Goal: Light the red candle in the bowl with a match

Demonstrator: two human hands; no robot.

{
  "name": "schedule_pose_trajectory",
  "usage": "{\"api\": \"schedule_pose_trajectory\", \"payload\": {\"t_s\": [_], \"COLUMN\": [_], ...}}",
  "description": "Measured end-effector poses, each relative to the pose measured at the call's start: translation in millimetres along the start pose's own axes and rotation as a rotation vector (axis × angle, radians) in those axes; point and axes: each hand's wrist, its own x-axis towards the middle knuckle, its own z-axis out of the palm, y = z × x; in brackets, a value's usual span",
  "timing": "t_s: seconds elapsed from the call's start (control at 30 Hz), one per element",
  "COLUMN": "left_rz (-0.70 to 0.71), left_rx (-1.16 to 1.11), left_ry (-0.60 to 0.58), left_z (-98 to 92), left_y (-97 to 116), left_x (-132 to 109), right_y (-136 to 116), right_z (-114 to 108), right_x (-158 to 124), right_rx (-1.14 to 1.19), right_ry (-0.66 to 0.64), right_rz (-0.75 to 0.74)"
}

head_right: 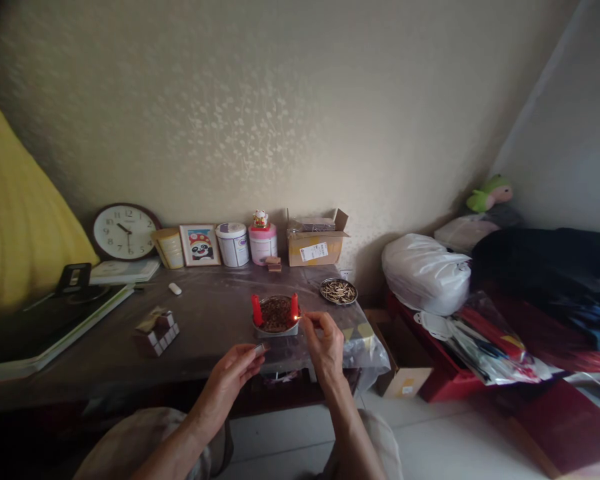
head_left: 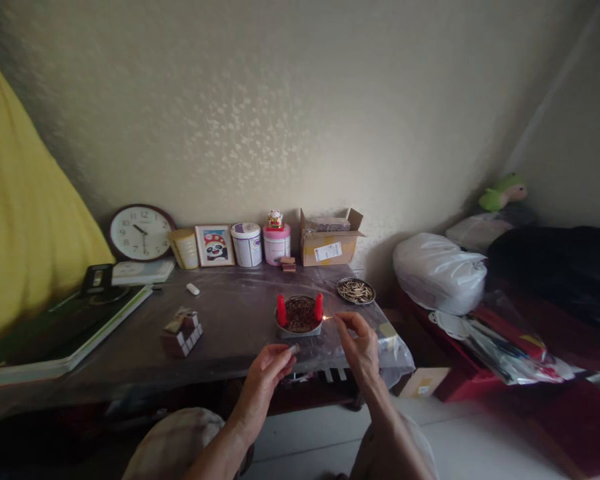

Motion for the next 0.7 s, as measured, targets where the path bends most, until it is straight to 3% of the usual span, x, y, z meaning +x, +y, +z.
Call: {"api": "schedule_pose_trajectory", "payload": {"t_s": [0.43, 0.7], "left_rz": [-0.009, -0.010], "left_rx": [0.008, 0.017], "left_ry": [-0.001, -0.011], "left_z": [-2.5, -2.8], "left_y": [-3.0, -3.0], "left_x": [2.4, 2.2], "right_y": [-1.3, 0.9], "right_z": [0.8, 4.9], "right_x": [4.7, 9.9], "right_rx": [-0.011, 0.027], "right_ry": [-0.015, -0.007], "right_rz": [0.014, -0.058]}}
